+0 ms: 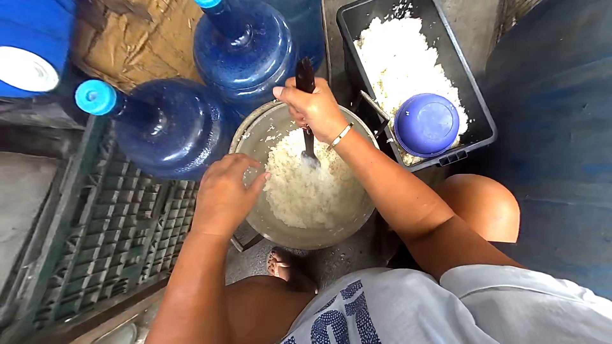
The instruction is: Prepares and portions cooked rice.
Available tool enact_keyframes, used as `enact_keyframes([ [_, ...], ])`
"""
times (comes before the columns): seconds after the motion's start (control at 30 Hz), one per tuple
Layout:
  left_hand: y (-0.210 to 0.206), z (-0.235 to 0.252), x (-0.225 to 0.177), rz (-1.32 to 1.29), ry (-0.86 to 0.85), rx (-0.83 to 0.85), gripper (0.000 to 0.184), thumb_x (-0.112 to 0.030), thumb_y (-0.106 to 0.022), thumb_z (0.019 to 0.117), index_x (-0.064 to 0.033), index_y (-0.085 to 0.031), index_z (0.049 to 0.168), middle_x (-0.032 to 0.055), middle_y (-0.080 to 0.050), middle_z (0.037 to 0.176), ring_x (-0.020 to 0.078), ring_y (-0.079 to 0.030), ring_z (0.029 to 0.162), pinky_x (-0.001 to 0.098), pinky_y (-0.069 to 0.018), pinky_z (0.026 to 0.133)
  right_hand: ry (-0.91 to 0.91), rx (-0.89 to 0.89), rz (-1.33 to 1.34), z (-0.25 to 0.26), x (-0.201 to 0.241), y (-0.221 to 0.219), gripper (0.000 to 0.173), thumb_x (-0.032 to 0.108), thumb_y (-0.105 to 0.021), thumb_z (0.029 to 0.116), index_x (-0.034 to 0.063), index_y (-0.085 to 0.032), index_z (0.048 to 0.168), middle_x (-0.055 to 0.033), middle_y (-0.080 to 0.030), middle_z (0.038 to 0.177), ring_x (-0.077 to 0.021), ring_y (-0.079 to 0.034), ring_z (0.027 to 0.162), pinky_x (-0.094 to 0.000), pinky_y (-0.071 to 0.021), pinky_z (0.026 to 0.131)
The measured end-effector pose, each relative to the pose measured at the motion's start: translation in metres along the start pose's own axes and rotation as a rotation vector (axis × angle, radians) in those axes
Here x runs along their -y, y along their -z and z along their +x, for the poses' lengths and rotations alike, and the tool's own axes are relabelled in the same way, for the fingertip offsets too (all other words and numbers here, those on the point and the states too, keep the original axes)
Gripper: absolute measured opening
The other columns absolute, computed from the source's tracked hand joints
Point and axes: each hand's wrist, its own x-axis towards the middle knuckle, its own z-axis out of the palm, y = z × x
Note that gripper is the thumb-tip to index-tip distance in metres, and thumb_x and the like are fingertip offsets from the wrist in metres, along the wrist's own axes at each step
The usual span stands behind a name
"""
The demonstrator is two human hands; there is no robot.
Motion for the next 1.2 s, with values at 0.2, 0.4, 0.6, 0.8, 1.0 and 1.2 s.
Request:
enact_keyframes([
  [0.2, -0.003, 0.004, -0.006, 0.003, -0.043, 0.008, 0.037, -0.037, -0.063, 0.1019, -0.0041, -0.070, 0.117, 0.0172, -0.065, 0.131, 0.0375, -0.059, 0.127, 0.0605, -0.0433, 0.109, 0.286, 0.257, -0.639, 0.023, -0.011, 0.025, 0.025, 0.022, -0.065, 0.0981, 0.0058, -0.064, 0.079, 0.0021, -0.055, 0.070, -0.0050, -0.052, 0.064, -0.0262, -0.0451, 0.063],
  [0.4, -0.011, 0.005, -0.011, 0.002, 0.023, 0.085, 0.037, -0.036, -0.067, 0.1007, -0.0043, -0.069, 0.121, 0.0178, -0.063, 0.134, 0.0391, -0.058, 0.127, 0.0612, -0.0452, 0.107, -0.028, 0.712, -1.223, 0.042, 0.006, 0.037, 0.039, 0.049, -0.066, 0.0974, 0.0108, -0.072, 0.106, -0.0105, -0.060, 0.119, -0.0270, -0.057, 0.114, -0.0531, -0.0470, 0.097],
  [0.6, -0.027, 0.044, -0.041, -0.351, 0.231, 0.285, 0.059, -0.038, -0.069, 0.0993, -0.0089, -0.049, 0.147, 0.0175, -0.055, 0.145, 0.0366, -0.060, 0.126, 0.0596, -0.0490, 0.104, 0.023, 0.827, -1.495, 0.025, 0.079, 0.052, 0.026, 0.028, -0.070, 0.0974, 0.0071, -0.076, 0.110, -0.0147, -0.068, 0.112, -0.0281, -0.065, 0.106, -0.0468, -0.0500, 0.096],
  [0.8, -0.079, 0.126, -0.058, -0.453, -0.034, 0.251, 0.079, -0.029, -0.081, 0.0898, -0.0103, -0.040, 0.155, 0.0217, -0.041, 0.157, 0.0378, -0.048, 0.139, 0.0573, -0.0425, 0.111, -0.268, 0.819, -1.960, -0.019, 0.109, 0.024, 0.007, 0.002, -0.058, 0.0973, -0.0023, -0.064, 0.099, -0.0218, -0.063, 0.101, -0.0416, -0.066, 0.098, -0.0579, -0.0522, 0.072],
  [1.0, -0.129, 0.169, -0.092, -0.626, -0.131, 0.300, 0.031, -0.015, -0.072, 0.0958, 0.0013, -0.066, 0.121, 0.0181, -0.070, 0.119, 0.0267, -0.066, 0.115, 0.0475, -0.0493, 0.106, -0.593, 0.975, -2.222, -0.024, 0.092, 0.030, 0.011, -0.003, -0.055, 0.0982, -0.0070, -0.064, 0.094, -0.0226, -0.061, 0.090, -0.0402, -0.064, 0.088, -0.0531, -0.0478, 0.065],
  [1.2, -0.154, 0.166, -0.099, -0.639, -0.307, 0.046, 0.021, -0.016, -0.068, 0.0982, -0.0001, -0.069, 0.112, 0.0168, -0.069, 0.116, 0.0303, -0.062, 0.117, 0.0462, -0.0465, 0.106, -0.378, 0.865, -2.165, -0.052, 0.113, 0.056, 0.008, -0.003, -0.055, 0.0967, -0.0071, -0.058, 0.103, -0.0164, -0.056, 0.075, -0.0365, -0.063, 0.068, -0.0481, -0.0453, 0.052],
])
